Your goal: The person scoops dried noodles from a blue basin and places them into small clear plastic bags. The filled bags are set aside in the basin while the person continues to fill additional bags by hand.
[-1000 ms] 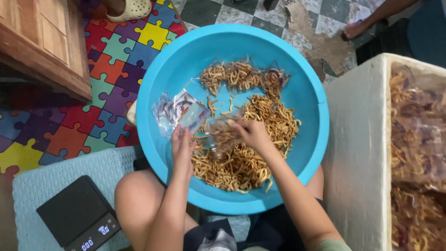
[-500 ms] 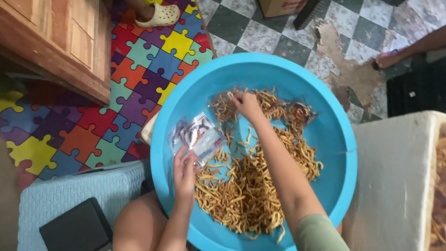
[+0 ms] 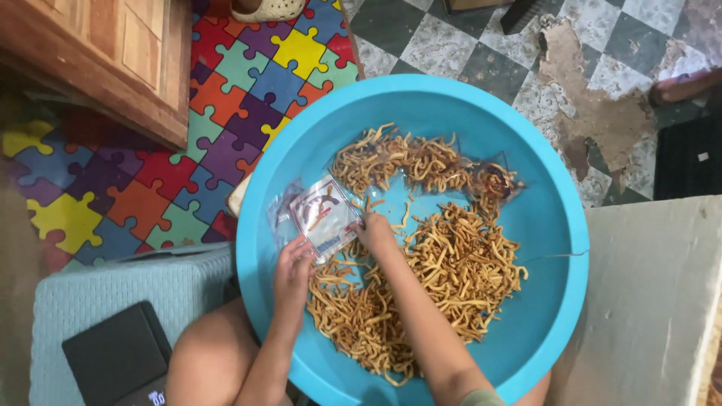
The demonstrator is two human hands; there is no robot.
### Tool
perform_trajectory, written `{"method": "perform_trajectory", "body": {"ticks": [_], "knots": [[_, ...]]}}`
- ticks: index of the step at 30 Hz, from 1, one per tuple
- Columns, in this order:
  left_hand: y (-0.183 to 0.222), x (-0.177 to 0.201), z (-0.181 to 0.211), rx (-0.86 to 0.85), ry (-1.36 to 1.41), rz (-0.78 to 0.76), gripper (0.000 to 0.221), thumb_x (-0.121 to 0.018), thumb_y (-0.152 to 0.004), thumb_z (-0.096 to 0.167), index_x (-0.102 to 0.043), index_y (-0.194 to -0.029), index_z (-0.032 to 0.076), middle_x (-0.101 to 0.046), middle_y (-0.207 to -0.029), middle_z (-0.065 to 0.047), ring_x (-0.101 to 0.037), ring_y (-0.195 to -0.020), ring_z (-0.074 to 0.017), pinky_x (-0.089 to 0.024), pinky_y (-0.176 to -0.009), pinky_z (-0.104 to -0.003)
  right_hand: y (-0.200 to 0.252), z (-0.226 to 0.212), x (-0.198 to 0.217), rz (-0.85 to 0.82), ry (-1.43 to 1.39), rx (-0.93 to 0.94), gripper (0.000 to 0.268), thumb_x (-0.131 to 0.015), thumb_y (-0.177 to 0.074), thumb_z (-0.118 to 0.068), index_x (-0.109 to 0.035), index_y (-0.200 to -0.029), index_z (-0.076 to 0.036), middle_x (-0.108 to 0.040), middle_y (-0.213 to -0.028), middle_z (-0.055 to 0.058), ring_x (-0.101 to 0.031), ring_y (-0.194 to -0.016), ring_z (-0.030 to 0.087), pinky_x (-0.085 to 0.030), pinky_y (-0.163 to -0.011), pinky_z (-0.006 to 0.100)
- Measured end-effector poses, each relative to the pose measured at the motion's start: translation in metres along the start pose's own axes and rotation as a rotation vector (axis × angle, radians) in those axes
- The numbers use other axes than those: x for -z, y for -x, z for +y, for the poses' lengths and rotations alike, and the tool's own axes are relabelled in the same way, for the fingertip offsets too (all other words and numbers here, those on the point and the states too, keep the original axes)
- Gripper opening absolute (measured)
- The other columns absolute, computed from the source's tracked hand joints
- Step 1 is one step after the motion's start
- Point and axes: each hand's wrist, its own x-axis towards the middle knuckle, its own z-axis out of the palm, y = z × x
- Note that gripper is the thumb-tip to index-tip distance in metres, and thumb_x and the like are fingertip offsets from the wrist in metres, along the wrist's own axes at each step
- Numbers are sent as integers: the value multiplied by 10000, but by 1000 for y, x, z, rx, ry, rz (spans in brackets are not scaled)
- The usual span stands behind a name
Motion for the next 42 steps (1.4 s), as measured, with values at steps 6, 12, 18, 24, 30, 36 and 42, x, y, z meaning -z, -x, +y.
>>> {"method": "perform_trajectory", "body": {"ticks": [6,12,18,24,30,36,42], "knots": [[-17,4,-35,-266,-199,-64,343,-566,-843,103,-625,-1180,126,-669,-1062,-142,-642,-961,-238,-518,-824,-371,25,-30,36,-6,54,134,397,-481,-896,-341,-642,-667,-59,-615,-599,190,-657,-662,413,-536,-535,508],[-30,3,-52,-436,-628,-103,220,-596,-834,171,-687,-1032,201,-673,-969,-60,-668,-928,-260,-551,-774,-342,44,-32,53,43,567,207,368,-442,-901,-305,-639,-615,-182,-638,-588,34,-687,-612,290,-519,-484,502],[-39,0,-54,-608,-638,-46,373,-651,-805,163,-620,-1176,137,-595,-1104,-154,-576,-1072,-365,-483,-894,-415,133,-78,178,-216,-782,399,432,-583,-869,-116,-534,-453,-9,-611,-1143,267,-479,-1206,470,-424,-947,495],[-16,-6,-55,-258,-221,-630,396,-603,-784,26,-561,-1168,-64,-601,-1158,-260,-565,-1057,-302,-482,-886,-412,183,-42,201,-398,-1006,434,374,-538,-812,14,-535,-448,-72,-637,-1127,270,-660,-981,348,-527,-797,414],[26,-4,-26,99,-290,-668,229,-683,-816,65,-638,-1020,-27,-691,-925,-190,-695,-731,-225,-616,-637,-307,180,23,168,397,-204,311,171,-751,-784,-281,-662,-746,-139,-620,-836,111,-603,-868,307,-464,-756,399],[31,-2,-54,-476,-905,-340,417,-754,-654,570,-591,-516,212,-534,-449,35,-569,-513,-178,-456,-528,-283,229,-65,130,148,-523,189,193,-684,-811,-275,-666,-717,-108,-626,-585,49,-607,-558,194,-475,-562,319],[79,4,-29,-478,-419,-417,414,-514,-960,380,-713,-668,167,-632,-518,-15,-575,-528,-75,-522,-554,-276,243,-92,144,-47,-540,121,417,-784,-711,-439,-617,-842,-81,-676,-817,137,-689,-799,280,-545,-700,354]]}}
